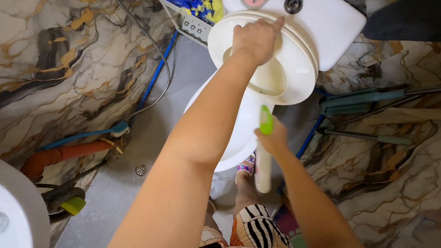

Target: The person sprays a toilet and sink with a cleaning solution, then wipes the sink, faucet, and toilet seat with a sponge. They finish by rinsing the sink and faucet with water from the tap and a handheld sprayer.

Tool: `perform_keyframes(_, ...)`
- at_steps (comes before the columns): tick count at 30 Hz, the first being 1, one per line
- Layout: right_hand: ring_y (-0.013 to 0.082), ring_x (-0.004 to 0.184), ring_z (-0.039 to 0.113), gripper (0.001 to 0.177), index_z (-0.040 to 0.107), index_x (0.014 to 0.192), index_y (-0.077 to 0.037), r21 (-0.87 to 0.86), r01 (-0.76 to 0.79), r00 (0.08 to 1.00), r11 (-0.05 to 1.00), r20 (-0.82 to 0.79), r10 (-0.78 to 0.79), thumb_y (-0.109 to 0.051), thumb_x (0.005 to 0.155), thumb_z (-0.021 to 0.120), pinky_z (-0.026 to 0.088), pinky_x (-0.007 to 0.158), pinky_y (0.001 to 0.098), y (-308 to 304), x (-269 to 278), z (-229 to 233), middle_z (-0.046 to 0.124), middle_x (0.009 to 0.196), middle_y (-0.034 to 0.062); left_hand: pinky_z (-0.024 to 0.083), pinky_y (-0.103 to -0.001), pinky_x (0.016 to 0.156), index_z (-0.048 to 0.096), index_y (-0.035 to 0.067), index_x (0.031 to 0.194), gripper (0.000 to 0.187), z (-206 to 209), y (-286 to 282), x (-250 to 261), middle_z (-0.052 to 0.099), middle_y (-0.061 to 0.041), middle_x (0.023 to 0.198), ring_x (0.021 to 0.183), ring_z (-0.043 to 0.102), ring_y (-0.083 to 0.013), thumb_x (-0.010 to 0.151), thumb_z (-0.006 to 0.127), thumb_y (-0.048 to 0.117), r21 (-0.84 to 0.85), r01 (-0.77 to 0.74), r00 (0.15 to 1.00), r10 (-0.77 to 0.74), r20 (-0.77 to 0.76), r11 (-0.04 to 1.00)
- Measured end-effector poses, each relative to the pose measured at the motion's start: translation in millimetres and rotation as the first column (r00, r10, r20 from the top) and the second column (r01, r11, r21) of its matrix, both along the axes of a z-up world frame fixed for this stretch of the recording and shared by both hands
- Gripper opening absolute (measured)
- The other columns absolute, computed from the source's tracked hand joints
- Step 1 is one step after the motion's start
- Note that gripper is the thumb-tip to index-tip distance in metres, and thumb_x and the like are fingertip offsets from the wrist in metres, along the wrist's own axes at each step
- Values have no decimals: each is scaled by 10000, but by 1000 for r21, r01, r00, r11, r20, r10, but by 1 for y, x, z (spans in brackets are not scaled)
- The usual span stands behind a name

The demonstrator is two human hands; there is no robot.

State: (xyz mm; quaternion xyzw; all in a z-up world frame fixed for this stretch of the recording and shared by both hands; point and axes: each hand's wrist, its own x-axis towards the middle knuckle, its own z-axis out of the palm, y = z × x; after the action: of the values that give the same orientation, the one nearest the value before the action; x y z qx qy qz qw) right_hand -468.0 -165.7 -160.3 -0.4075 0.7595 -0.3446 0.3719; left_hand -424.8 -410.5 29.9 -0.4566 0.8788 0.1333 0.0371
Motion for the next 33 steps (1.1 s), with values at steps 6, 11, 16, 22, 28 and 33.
perform_keyframes(6,170,1024,680,565,650,1301,-68,-149,-41,996,988,74,53,-85,762,818,543,912,343,62,-89,59,728,1185,57,517,-570,764,639,317,1344,414,-23,50,50,704,-123,1020,941,680,-355,986,530,493,-59,-139,938,112,-328,989)
perform_keyframes(11,293,1055,695,612,616,1283,-52,-214,-206,958,955,-242,153,-138,716,830,540,902,395,28,-92,145,717,1180,145,563,-423,754,743,209,1197,230,-60,135,124,720,-128,831,786,706,-310,977,711,266,16,-331,723,264,-638,944)
perform_keyframes(16,441,1026,649,478,633,1114,-22,-47,-243,891,969,-406,204,-203,726,845,533,882,485,-43,-58,174,687,1089,217,576,-368,696,218,139,1592,861,-53,169,155,742,-107,814,732,738,-262,900,730,126,303,-391,526,482,-701,869)
perform_keyframes(22,256,984,699,653,611,1313,-77,-74,-120,992,990,-58,116,-113,684,780,544,852,382,-17,-83,173,726,1077,84,564,-415,677,-28,267,1638,1119,-26,115,131,758,-104,787,750,748,-318,868,780,186,313,-291,733,421,-534,904)
perform_keyframes(28,225,975,715,523,668,1219,-52,-52,-129,989,990,66,132,-151,727,814,568,869,379,50,-107,151,747,1048,100,538,-529,799,10,336,1626,992,-47,18,33,736,-189,1070,946,711,-375,918,704,282,150,-161,888,209,-410,976)
perform_keyframes(33,301,961,691,620,611,1253,-50,-30,-191,970,981,-159,184,-158,685,833,542,835,407,53,-86,102,697,1039,147,539,-525,783,338,308,1430,538,-95,-60,-42,737,-108,1106,1019,688,-332,990,635,396,0,-115,925,107,-366,993)
